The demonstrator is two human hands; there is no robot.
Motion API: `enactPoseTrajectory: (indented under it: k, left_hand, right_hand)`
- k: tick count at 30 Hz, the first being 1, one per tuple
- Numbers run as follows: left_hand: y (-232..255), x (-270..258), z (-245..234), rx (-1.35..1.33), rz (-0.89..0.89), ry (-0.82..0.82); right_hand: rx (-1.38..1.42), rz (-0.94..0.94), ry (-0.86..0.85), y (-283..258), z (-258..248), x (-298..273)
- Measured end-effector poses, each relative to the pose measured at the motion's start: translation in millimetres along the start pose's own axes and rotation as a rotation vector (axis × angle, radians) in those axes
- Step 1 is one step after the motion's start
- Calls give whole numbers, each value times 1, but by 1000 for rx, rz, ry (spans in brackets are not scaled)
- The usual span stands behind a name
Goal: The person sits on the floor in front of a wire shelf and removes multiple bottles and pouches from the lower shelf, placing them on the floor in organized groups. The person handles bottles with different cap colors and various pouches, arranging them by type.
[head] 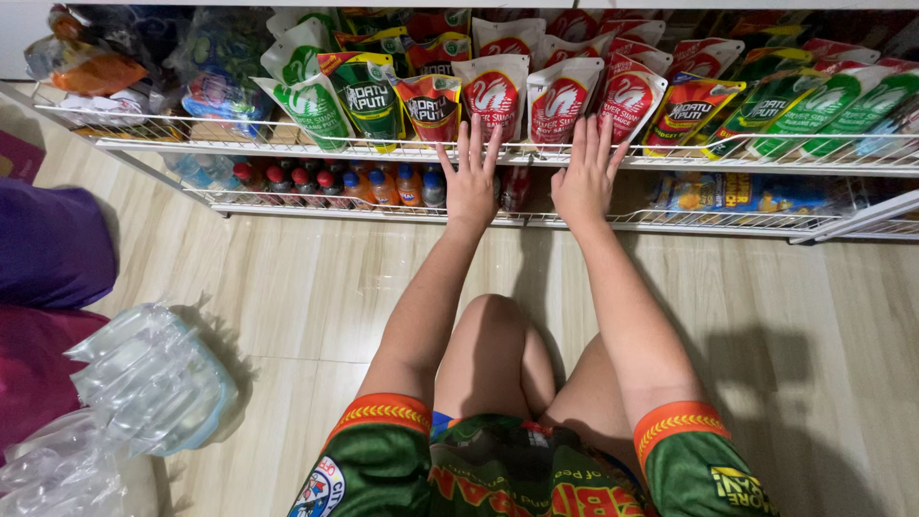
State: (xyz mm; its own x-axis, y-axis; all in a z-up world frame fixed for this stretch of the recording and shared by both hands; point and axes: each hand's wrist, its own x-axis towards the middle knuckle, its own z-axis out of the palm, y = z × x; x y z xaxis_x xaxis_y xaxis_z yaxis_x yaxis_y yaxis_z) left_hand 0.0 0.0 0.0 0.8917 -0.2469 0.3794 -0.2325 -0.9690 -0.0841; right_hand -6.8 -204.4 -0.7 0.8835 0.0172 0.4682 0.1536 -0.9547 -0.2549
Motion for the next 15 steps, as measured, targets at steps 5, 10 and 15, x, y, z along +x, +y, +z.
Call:
enactPoseTrajectory:
  k: [5,10,15]
  left_hand:
    - [0,0,2,38,-1,-1]
    - [0,1,0,20,-1,-32]
    - [0,1,0,11,0,-20]
  right_hand:
    - [13,-5,7,-1,-2,-1]
    - [23,2,-2,-2,-3,0]
    - [19,-3,-4,-2,-4,0]
